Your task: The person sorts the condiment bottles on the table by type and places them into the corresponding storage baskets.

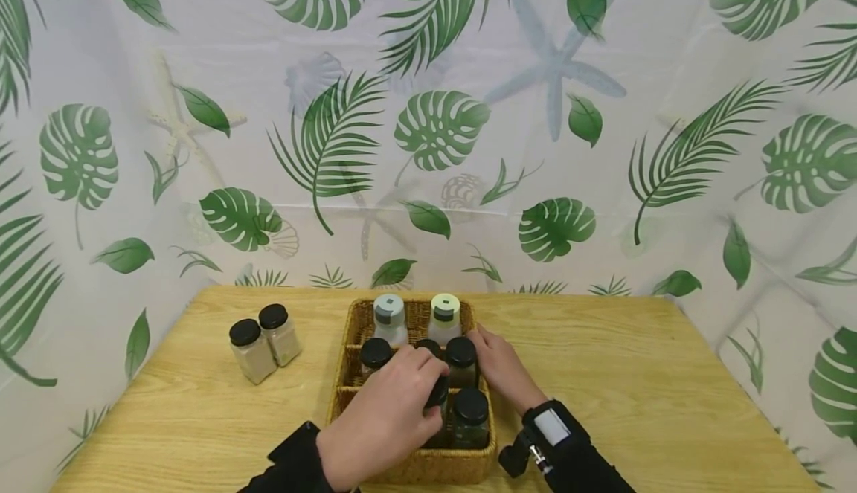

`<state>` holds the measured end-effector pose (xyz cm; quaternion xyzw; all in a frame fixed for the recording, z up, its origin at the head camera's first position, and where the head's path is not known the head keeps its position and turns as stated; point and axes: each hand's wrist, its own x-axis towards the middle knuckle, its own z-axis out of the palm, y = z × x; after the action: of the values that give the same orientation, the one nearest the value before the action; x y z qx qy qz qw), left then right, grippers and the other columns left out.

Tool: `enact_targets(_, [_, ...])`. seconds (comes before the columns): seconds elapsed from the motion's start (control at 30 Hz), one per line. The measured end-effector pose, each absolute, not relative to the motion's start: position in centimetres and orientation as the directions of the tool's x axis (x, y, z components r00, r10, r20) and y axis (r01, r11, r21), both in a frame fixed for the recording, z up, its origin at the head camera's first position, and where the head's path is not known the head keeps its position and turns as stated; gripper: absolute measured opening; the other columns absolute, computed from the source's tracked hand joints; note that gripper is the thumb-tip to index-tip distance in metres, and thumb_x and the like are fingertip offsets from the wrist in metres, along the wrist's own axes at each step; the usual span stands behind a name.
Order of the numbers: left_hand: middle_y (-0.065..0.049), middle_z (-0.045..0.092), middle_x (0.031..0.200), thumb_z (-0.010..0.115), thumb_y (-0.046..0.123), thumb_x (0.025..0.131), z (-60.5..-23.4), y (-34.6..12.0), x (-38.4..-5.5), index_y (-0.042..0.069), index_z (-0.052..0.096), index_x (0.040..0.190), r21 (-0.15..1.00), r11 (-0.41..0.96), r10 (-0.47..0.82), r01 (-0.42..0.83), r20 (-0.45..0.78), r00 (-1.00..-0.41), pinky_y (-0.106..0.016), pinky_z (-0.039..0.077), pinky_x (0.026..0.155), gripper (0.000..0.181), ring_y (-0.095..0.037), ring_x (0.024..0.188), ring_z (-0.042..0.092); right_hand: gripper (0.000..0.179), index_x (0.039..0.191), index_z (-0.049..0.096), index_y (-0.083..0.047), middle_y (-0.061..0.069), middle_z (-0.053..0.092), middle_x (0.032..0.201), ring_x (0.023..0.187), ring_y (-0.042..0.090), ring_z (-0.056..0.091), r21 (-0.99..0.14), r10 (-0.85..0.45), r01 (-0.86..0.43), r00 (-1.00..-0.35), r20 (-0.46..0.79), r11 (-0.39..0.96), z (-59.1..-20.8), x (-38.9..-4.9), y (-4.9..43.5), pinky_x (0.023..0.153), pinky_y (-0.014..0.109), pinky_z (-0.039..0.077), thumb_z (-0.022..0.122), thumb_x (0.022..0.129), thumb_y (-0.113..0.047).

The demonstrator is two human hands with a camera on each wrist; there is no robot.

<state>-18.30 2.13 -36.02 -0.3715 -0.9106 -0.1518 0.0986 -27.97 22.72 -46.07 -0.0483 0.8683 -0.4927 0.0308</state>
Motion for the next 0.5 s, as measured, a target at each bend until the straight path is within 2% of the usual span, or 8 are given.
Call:
enact_targets(0.23, [-0.004,0.059,0.095,0.071,0.014,0.081,-37.4,2.3,-18.4,0.006,0.065,0.107,0.215,0.682,0.65,0.699,0.26,-0.714,-0.021,0.049,0.069,0.028,-0.015,0.086,0.048,0.04,0.104,0.062,-0.008,0.0,0.035,0.053,0.045,0.016,0.03,-0.861,-0.123,-0.057,-0.992,-0.007,0.506,-45.8,-27.8,22.8,0.045,0.028,0.032,0.033,0.105,-0.036])
enact_targets(0.5, [-0.004,0.058,0.094,0.071,0.015,0.082,-38.4,2.5,-18.5,0.006,0.064,0.106,0.19,0.684,0.657,0.704,0.257,-0.708,-0.02,0.047,0.068,0.027,-0.015,0.084,0.047,0.041,0.098,0.062,-0.007,0.001,0.037,0.053,0.045,0.017,0.033,-0.861,-0.131,-0.066,-0.991,0.0,0.505,-45.7,-27.8,22.7,0.045,0.029,0.034,0.032,0.106,-0.034])
